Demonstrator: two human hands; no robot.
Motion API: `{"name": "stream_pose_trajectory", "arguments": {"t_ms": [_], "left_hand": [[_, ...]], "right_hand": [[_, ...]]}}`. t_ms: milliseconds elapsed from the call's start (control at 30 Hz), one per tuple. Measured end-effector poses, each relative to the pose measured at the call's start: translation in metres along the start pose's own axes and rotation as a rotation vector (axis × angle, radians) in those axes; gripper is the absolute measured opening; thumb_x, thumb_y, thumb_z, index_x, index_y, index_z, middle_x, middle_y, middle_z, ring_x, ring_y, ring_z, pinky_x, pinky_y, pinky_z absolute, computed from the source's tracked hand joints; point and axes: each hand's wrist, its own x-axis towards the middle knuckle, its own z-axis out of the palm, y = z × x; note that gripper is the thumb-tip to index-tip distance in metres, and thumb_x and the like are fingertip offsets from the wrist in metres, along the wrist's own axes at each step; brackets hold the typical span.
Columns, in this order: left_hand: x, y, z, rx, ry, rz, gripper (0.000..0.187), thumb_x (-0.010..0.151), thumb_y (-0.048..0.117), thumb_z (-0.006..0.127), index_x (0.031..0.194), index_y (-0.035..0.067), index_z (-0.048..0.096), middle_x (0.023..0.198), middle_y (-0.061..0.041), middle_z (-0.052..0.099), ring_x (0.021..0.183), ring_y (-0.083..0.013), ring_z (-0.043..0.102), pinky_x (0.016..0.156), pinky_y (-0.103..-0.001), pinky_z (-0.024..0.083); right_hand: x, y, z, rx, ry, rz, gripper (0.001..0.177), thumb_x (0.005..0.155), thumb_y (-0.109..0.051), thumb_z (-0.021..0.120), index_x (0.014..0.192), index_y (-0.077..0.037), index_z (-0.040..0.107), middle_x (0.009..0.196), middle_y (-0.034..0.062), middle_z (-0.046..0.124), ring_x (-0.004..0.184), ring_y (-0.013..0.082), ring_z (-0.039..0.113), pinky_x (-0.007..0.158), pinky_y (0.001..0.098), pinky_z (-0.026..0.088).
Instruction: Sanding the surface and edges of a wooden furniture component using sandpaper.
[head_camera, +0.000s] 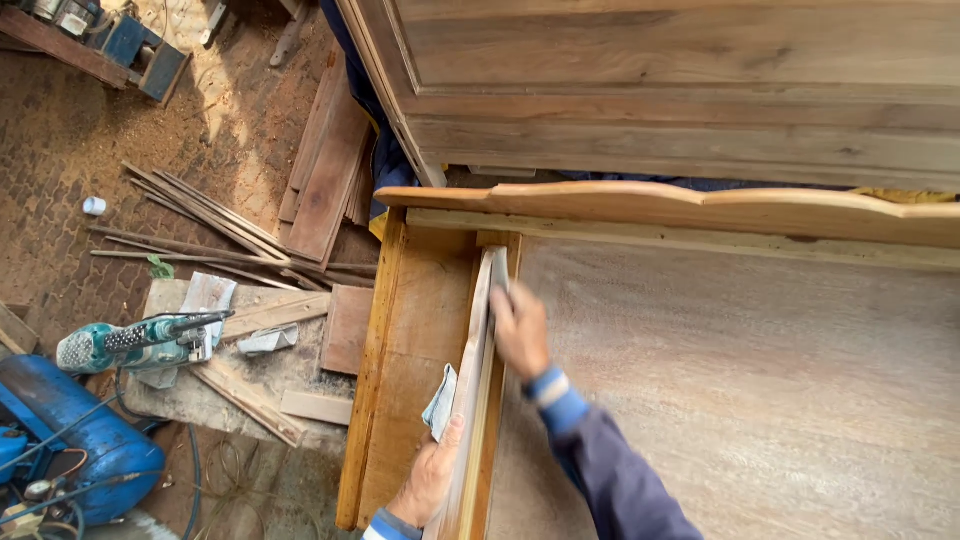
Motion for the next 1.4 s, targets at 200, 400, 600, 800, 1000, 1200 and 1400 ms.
{"name": "stream_pose_trajectory", "arguments": {"t_ms": [200,400,600,800,1000,1200,1400], "left_hand": [[0.0,0.002,-0.002,0.031,-0.035,-0.001,0.083,0.095,0.065,0.043,0.145,-0.001,0.052,0.135,-0.016,0.059,0.127,-0.0235,0.054,0.112,-0.033,0.038],[-0.001,0.01,-0.001,0.016,-0.039,0.009,0.082,0.095,0.064,0.043,0.146,0.0,0.05,0.139,-0.012,0.059,0.131,-0.0207,0.052,0.114,-0.032,0.036],[-0.007,0.012,0.001,0.003,-0.039,0.046,0.081,0.096,0.062,0.043,0.147,-0.001,0.047,0.142,-0.01,0.056,0.133,-0.0198,0.05,0.115,-0.032,0.034],[-0.001,0.006,-0.001,0.039,-0.01,0.014,0.078,0.096,0.061,0.043,0.143,-0.001,0.054,0.137,-0.012,0.061,0.128,-0.0204,0.054,0.113,-0.032,0.037],[-0.005,0.01,0.001,-0.002,-0.037,0.073,0.078,0.096,0.061,0.044,0.141,-0.002,0.054,0.136,-0.012,0.061,0.126,-0.0201,0.054,0.111,-0.032,0.038],[-0.003,0.01,0.001,0.056,-0.007,0.053,0.078,0.096,0.061,0.043,0.141,-0.001,0.058,0.138,-0.013,0.063,0.129,-0.0211,0.056,0.112,-0.032,0.038],[-0.005,0.018,0.0,0.01,-0.045,0.094,0.078,0.097,0.06,0.043,0.144,-0.002,0.053,0.142,-0.014,0.061,0.131,-0.0235,0.054,0.113,-0.033,0.037]], "right_hand": [[0.011,0.006,0.009,-0.078,0.058,-0.051,0.022,0.102,-0.016,0.059,0.085,-0.002,0.061,0.073,0.0043,0.055,0.068,0.0167,0.052,0.059,0.0339,0.043],[-0.01,0.021,0.007,0.077,-0.048,0.036,0.028,0.104,-0.017,0.054,0.081,-0.003,0.061,0.074,0.0037,0.054,0.068,0.0137,0.051,0.057,0.0321,0.045],[0.02,0.011,0.006,-0.013,-0.016,0.032,0.024,0.104,-0.017,0.057,0.087,-0.002,0.063,0.074,0.0052,0.057,0.069,0.015,0.053,0.06,0.0341,0.046],[0.003,-0.018,-0.007,-0.021,0.017,-0.219,0.018,0.1,-0.015,0.058,0.095,0.0,0.066,0.078,0.0049,0.06,0.072,0.0153,0.058,0.063,0.0351,0.048],[0.038,-0.005,0.004,-0.113,0.007,0.034,0.024,0.101,-0.017,0.059,0.085,0.0,0.063,0.071,0.0088,0.061,0.065,0.0195,0.055,0.059,0.0361,0.046],[-0.017,-0.022,-0.007,-0.002,-0.005,-0.159,0.018,0.096,-0.016,0.059,0.095,0.001,0.066,0.076,0.0104,0.062,0.07,0.0187,0.062,0.062,0.0384,0.051],[0.043,0.012,0.01,-0.154,-0.013,0.111,0.028,0.103,-0.02,0.055,0.085,-0.001,0.064,0.074,0.0168,0.063,0.068,0.0323,0.059,0.061,0.0451,0.049]]}}
